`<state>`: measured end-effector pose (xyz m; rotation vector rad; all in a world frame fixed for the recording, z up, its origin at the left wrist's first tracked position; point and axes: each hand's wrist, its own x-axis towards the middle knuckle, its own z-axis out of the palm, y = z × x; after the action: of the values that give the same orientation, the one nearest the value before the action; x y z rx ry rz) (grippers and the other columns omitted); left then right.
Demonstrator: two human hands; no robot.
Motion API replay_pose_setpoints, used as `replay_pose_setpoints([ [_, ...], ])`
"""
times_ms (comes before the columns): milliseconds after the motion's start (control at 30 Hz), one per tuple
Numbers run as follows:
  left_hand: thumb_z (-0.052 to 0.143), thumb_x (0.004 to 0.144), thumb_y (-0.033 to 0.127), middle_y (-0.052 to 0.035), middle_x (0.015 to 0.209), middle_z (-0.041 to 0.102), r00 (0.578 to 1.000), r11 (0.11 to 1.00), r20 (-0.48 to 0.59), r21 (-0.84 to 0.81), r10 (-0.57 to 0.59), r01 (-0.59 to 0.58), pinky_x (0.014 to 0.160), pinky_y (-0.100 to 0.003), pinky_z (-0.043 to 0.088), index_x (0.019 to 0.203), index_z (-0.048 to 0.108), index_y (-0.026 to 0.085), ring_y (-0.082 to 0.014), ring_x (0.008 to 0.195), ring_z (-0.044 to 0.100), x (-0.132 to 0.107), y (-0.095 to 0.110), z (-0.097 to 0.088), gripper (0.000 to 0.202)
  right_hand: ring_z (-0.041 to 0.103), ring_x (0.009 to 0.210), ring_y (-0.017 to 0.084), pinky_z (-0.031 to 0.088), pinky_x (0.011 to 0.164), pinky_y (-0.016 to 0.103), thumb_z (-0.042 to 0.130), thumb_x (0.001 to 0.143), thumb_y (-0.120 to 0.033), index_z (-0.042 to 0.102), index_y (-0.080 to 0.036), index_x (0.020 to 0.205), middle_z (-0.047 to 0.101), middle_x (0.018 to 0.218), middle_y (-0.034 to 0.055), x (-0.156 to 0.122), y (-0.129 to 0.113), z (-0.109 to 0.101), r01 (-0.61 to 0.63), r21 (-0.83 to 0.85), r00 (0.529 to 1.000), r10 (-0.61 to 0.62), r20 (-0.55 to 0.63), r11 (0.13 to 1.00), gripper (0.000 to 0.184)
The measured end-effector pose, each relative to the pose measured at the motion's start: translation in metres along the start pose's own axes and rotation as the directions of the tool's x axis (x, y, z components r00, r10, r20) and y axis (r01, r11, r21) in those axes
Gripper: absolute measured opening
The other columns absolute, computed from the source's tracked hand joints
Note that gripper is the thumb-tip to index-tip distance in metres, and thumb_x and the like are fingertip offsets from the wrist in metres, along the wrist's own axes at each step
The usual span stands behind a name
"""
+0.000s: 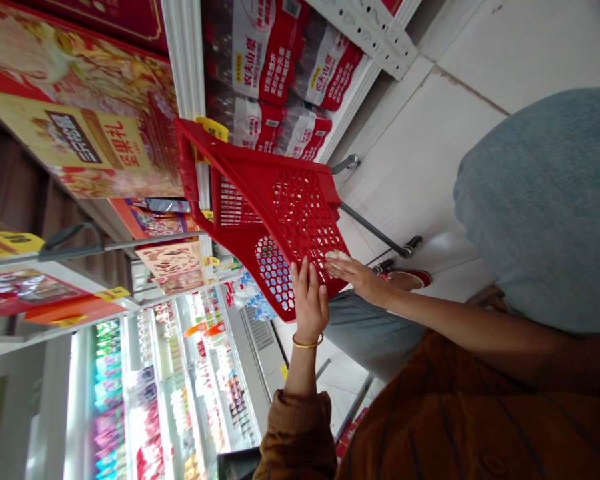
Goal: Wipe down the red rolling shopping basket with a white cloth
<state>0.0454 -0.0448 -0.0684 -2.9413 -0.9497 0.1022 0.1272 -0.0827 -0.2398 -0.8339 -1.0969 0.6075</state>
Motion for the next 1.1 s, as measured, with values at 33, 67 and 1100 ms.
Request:
replay_pose_setpoints([
  [33, 0.033, 0.099, 0.024, -0.0120, 0.159, 0.022, 1.000, 1.000, 0.003, 0.000, -0.006, 0.006, 0.118, -0.057, 0.017, 0.152, 0.017, 0.023, -0.0271, 0.149, 0.003, 0.000, 0.000, 0.000, 0.055, 0.032, 0.141, 0.018, 0.034, 0.115, 0.048, 0.034, 0.100, -0.014, 0.037, -0.024, 0.145, 0.046, 0.146, 0.0095, -0.002, 0.002, -0.001, -0.003, 0.000, 1.000, 0.003, 0.004, 1.000, 0.047],
  [67, 0.032, 0.100, 0.024, -0.0119, 0.158, 0.023, 1.000, 1.000, 0.006, -0.002, -0.010, 0.010, 0.118, -0.056, 0.017, 0.152, 0.017, 0.023, -0.0270, 0.149, 0.003, -0.001, 0.000, 0.000, 0.054, 0.033, 0.141, 0.018, 0.034, 0.116, 0.048, 0.034, 0.100, -0.015, 0.039, -0.024, 0.144, 0.047, 0.146, 0.0091, -0.004, 0.005, -0.003, -0.008, 0.003, 1.000, 0.008, 0.006, 1.000, 0.046],
  [1100, 0.036, 0.098, 0.023, -0.0134, 0.157, 0.026, 0.999, 1.000, 0.052, 0.024, -0.005, 0.004, 0.117, -0.058, 0.017, 0.152, 0.018, 0.021, -0.0287, 0.148, 0.005, -0.005, -0.001, -0.005, 0.057, 0.032, 0.142, 0.018, 0.032, 0.117, 0.047, 0.037, 0.099, -0.020, 0.044, -0.028, 0.141, 0.044, 0.148, 0.0056, 0.033, -0.023, 0.013, -0.271, 0.190, 0.945, 0.299, -0.135, 0.944, 0.044],
])
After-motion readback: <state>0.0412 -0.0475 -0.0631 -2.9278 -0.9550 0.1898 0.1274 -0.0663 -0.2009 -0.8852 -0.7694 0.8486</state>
